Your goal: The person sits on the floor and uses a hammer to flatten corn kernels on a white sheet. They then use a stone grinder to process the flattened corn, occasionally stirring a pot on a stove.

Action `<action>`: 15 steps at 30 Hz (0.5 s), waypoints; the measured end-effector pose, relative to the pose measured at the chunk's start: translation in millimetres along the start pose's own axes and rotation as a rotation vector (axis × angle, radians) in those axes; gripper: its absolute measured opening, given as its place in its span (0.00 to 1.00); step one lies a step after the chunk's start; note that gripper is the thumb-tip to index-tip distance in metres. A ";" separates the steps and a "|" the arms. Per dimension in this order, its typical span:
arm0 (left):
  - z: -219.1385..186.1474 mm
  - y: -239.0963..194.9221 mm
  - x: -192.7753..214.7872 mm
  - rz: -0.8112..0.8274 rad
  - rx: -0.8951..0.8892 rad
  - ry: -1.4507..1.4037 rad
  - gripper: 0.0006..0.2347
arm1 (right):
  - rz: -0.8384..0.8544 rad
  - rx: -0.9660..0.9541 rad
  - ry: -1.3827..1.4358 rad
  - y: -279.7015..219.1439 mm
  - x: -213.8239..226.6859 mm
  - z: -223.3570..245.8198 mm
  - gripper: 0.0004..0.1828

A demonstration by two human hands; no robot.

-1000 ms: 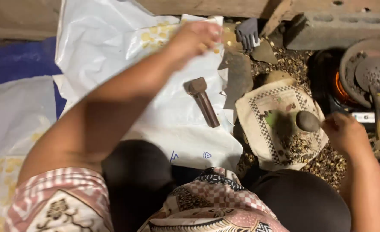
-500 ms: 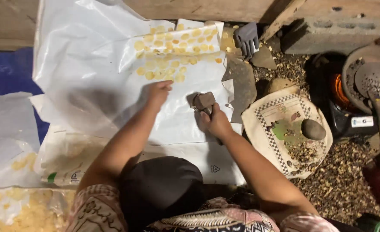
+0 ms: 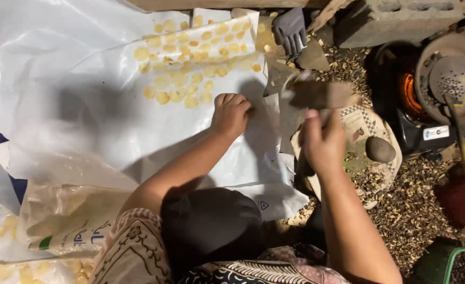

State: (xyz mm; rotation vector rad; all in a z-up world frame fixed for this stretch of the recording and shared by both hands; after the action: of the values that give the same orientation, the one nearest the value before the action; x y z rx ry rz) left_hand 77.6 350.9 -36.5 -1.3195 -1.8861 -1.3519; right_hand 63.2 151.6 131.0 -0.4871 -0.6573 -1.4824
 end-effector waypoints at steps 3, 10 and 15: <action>-3.3 2.4 3.3 -0.047 -0.078 0.071 0.08 | -0.113 0.283 0.274 14.6 17.4 36.5 0.17; 21.6 -13.8 21.3 -0.083 -0.145 0.086 0.03 | 0.295 0.035 -0.384 4.5 -134.4 -98.3 0.31; 17.0 -17.8 41.9 -0.149 -0.140 0.106 0.04 | 0.445 -0.022 -0.346 36.7 -106.9 -71.8 0.32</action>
State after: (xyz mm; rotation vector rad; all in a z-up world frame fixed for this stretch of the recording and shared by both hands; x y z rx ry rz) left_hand 46.4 383.3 -18.2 -1.1655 -1.8780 -1.6218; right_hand 110.2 184.8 10.1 -0.8598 -0.7444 -0.9932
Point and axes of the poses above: each hand's wrist, its own y-axis towards the middle knuckle, its own x-axis out of the back of the hand, z = x × y, the point moved 7 cm from there along y, towards the middle knuckle
